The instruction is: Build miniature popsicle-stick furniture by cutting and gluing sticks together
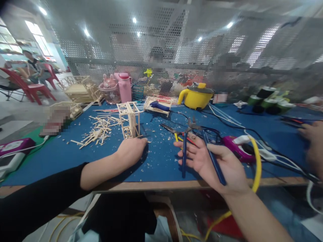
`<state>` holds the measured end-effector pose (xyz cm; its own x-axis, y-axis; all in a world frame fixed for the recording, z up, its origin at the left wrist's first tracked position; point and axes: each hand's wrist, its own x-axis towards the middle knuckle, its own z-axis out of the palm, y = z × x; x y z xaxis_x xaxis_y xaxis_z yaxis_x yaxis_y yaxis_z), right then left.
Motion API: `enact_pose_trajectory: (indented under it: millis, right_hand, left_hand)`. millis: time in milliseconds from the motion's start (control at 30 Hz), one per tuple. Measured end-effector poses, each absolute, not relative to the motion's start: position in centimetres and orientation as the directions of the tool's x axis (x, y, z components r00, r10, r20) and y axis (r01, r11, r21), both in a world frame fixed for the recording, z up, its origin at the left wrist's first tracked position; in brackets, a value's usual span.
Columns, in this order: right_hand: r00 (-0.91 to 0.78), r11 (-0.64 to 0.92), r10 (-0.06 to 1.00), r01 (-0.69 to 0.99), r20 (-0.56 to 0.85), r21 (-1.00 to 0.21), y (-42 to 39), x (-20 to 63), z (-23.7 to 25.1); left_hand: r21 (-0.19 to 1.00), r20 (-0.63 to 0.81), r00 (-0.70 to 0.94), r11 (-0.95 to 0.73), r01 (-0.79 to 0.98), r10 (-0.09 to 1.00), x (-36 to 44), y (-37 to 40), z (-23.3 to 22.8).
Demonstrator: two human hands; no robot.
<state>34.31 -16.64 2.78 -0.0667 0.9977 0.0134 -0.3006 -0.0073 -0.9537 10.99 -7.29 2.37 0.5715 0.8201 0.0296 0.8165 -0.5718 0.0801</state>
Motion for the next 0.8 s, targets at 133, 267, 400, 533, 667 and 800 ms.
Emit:
enact_pose_trajectory:
  millis: [133, 267, 400, 533, 667, 800]
  right_hand:
    - [-0.113, -0.105, 0.991, -0.371, -0.067, -0.923, -17.0, 32.8, 3.2]
    - [-0.073, -0.055, 0.996, -0.152, -0.044, -0.987, -17.3, 31.6, 3.3]
    - [-0.06, 0.003, 0.998, 0.114, -0.004, -0.993, -17.0, 31.4, 3.0]
    - [-0.038, 0.013, 0.999, 0.456, -0.005, -0.89, -16.6, 30.8, 3.2]
    - [-0.075, 0.072, 0.997, 0.626, 0.032, -0.776, -16.3, 29.4, 3.4]
    - [-0.086, 0.106, 0.994, 0.678, 0.065, -0.727, -16.1, 28.4, 3.5]
  left_hand:
    - [0.102, 0.036, 0.571, -0.572, 0.814, 0.82, 11.6, -7.0, 2.3]
    - [0.149, 0.065, 0.566, -0.569, 0.809, 0.822, 11.4, -6.5, 1.8]
    - [0.232, 0.104, 0.563, -0.57, 0.788, 0.82, 11.1, -6.3, 1.6]
    - [0.787, 0.164, 0.491, -0.413, 0.458, 0.856, 10.6, -7.0, 2.0]
    - [0.999, 0.049, 0.483, -0.033, -0.042, 0.874, 10.4, -7.5, 2.3]
    - [0.991, 0.048, 0.53, 0.025, -0.13, 0.846, 10.4, -7.7, 2.2]
